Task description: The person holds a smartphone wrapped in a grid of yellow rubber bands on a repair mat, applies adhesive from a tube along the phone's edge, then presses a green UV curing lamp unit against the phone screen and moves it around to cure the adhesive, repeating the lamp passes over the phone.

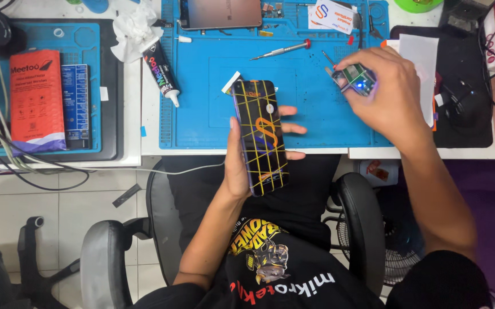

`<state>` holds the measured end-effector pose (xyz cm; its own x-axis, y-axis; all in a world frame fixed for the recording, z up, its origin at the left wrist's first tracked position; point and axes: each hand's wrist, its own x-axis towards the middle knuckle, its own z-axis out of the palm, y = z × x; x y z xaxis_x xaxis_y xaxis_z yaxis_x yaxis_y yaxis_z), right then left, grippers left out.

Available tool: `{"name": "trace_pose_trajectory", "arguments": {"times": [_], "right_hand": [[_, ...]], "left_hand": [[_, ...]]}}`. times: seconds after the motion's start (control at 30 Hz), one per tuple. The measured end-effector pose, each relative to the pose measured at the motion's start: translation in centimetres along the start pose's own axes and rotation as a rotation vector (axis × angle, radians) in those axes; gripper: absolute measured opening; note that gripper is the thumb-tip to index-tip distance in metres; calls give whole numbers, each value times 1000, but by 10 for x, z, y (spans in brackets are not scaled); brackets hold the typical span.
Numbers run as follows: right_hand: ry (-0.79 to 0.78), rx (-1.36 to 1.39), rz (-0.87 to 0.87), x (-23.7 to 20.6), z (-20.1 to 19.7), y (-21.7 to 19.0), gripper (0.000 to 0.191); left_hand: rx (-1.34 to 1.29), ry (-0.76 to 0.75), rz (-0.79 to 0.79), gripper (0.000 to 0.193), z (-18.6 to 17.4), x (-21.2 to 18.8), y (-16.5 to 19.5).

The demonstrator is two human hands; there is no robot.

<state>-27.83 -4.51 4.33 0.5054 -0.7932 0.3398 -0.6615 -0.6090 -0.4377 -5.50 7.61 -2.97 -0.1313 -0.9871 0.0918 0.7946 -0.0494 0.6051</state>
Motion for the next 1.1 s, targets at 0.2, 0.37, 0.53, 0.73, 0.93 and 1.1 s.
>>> {"name": "trace_pose_trajectory", "arguments": {"times": [0.2, 0.37, 0.53, 0.73, 0.93, 1.1], "right_hand": [[-61, 186, 17, 6, 29, 13, 24], [-147, 107, 161, 6, 40, 21, 24], [-349, -314, 135, 13, 33, 20, 34], [-554, -800, -176, 30, 35, 3, 37], [-571, -722, -422, 35, 29, 2, 36], [-655, -776, -574, 36, 24, 6, 27]], "left_hand": [[3, 6, 5, 82, -8, 2, -1], [-52, 0, -24, 80, -14, 4, -9], [-99, -2, -66, 80, -14, 7, -20], [-75, 4, -67, 80, -16, 6, -21], [-79, 17, -59, 79, -19, 5, -18], [-85, 25, -66, 78, -21, 7, -20]]}}
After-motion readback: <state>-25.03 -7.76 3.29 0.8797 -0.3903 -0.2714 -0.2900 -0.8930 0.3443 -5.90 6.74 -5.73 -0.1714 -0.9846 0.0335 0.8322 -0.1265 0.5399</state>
